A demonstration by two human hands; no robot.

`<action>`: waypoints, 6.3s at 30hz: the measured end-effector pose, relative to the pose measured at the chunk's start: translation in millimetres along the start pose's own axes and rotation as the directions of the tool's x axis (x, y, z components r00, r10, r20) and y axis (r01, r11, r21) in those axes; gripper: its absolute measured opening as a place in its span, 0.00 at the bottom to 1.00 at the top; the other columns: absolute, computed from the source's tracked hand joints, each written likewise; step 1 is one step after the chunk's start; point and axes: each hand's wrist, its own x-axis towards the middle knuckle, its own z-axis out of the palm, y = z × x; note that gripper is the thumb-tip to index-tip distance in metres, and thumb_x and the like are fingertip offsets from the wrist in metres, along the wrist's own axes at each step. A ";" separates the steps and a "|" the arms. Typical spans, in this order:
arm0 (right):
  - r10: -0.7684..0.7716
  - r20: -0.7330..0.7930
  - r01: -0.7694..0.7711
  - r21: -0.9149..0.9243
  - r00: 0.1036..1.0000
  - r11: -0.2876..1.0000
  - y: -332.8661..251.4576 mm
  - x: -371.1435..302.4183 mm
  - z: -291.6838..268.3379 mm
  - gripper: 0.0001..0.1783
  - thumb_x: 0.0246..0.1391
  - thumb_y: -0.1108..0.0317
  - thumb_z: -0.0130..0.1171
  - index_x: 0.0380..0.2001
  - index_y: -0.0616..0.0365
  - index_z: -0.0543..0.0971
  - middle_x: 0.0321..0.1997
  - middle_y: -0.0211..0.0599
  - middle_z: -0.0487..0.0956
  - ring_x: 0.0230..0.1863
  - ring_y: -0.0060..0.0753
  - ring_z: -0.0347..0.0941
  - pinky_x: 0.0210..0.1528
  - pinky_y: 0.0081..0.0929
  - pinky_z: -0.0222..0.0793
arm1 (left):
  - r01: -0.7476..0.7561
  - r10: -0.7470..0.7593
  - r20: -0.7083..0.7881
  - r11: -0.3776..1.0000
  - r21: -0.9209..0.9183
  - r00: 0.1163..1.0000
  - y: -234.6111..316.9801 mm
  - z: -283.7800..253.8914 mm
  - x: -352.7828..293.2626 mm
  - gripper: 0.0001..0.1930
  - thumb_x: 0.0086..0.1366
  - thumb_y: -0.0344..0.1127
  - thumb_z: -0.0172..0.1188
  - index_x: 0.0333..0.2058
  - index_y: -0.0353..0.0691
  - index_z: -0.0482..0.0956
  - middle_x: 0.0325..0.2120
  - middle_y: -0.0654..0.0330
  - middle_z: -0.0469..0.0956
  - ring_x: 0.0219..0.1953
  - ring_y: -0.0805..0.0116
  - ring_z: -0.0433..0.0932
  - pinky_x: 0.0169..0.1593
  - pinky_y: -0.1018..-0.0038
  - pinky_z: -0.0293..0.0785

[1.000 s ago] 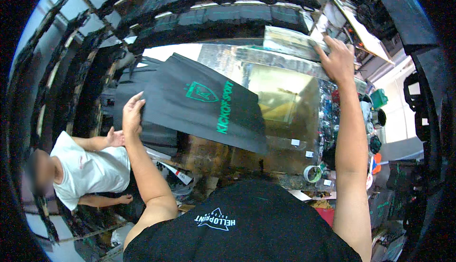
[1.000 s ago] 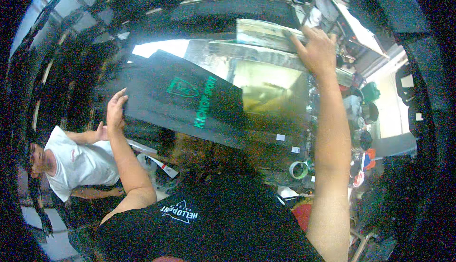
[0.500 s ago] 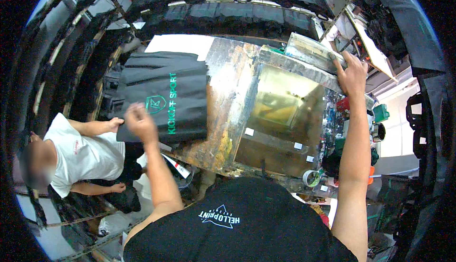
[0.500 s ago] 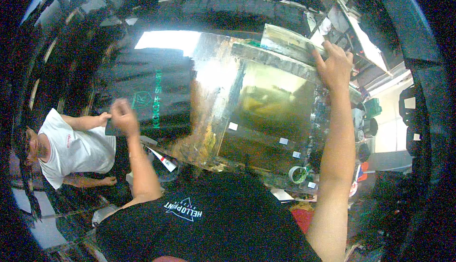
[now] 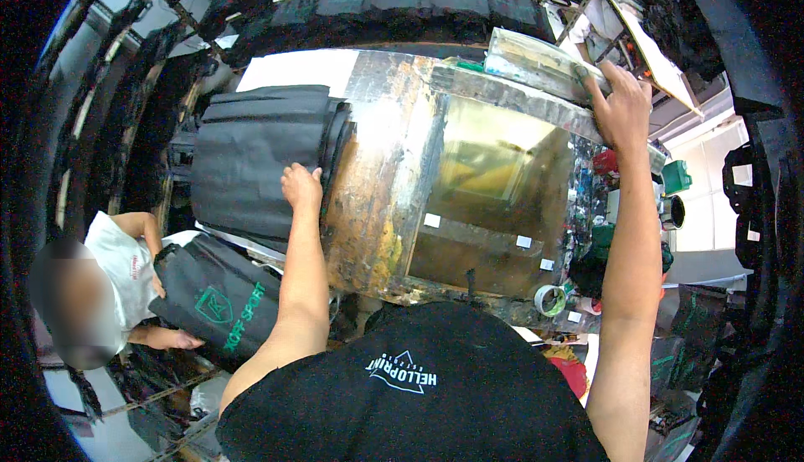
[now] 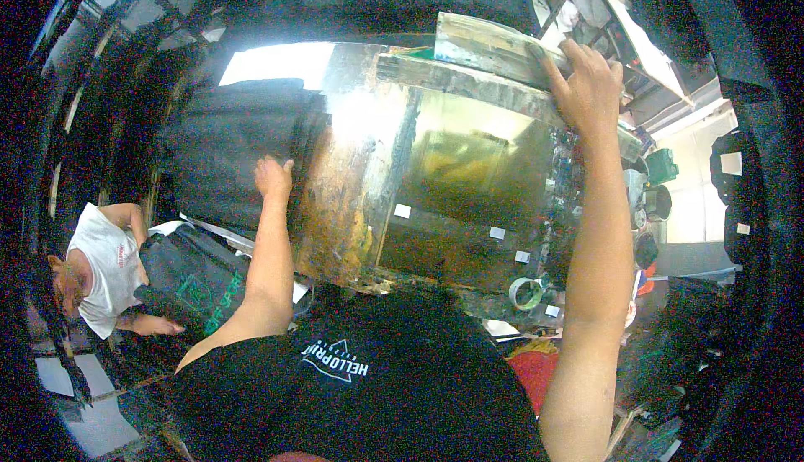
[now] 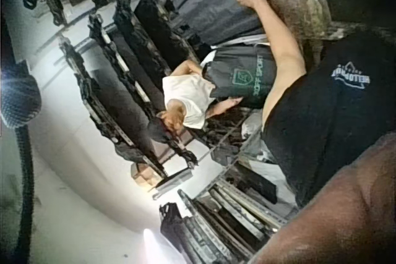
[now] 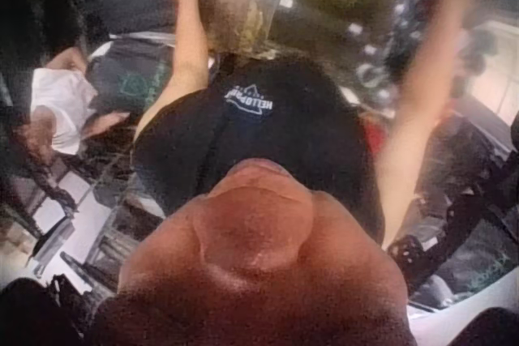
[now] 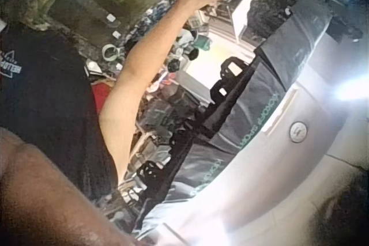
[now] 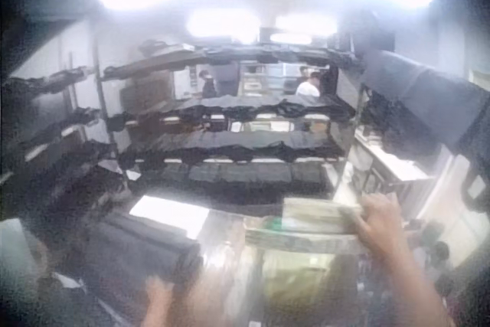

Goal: The person uses a squeegee to spread ink across a screen printing frame onto a bag, lifts the frame, and moves the bag to a stack.

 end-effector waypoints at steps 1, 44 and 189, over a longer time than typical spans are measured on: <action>-0.002 -0.037 0.003 0.007 0.999 1.000 -2.9 -0.2 0.0 0.28 0.62 0.41 0.56 0.47 0.56 0.82 0.46 0.45 0.84 0.53 0.47 0.78 0.55 0.48 0.62 | -0.027 0.026 0.034 0.999 0.017 0.999 -4.1 3.6 1.3 0.24 0.61 0.51 0.71 0.42 0.34 0.80 0.44 0.46 0.81 0.49 0.46 0.80 0.52 0.56 0.78; 0.033 -0.070 -0.018 0.213 0.997 0.977 -5.6 9.5 -16.8 0.38 0.61 0.30 0.51 0.22 0.58 0.78 0.26 0.47 0.80 0.35 0.49 0.77 0.50 0.48 0.62 | -0.718 0.777 0.207 0.629 -0.299 0.594 200.6 51.8 -228.1 0.44 0.69 0.70 0.48 0.74 0.47 0.57 0.75 0.40 0.46 0.75 0.28 0.40 0.68 0.24 0.29; -0.063 0.665 -0.030 0.127 0.744 0.992 1.9 -216.6 183.8 0.19 0.45 0.61 0.74 0.43 0.44 0.83 0.43 0.34 0.83 0.53 0.41 0.78 0.59 0.57 0.62 | -0.888 0.887 -0.109 0.429 -0.166 0.449 274.2 20.1 -116.5 0.31 0.54 0.69 0.66 0.29 0.41 0.77 0.27 0.58 0.78 0.33 0.57 0.77 0.39 0.61 0.70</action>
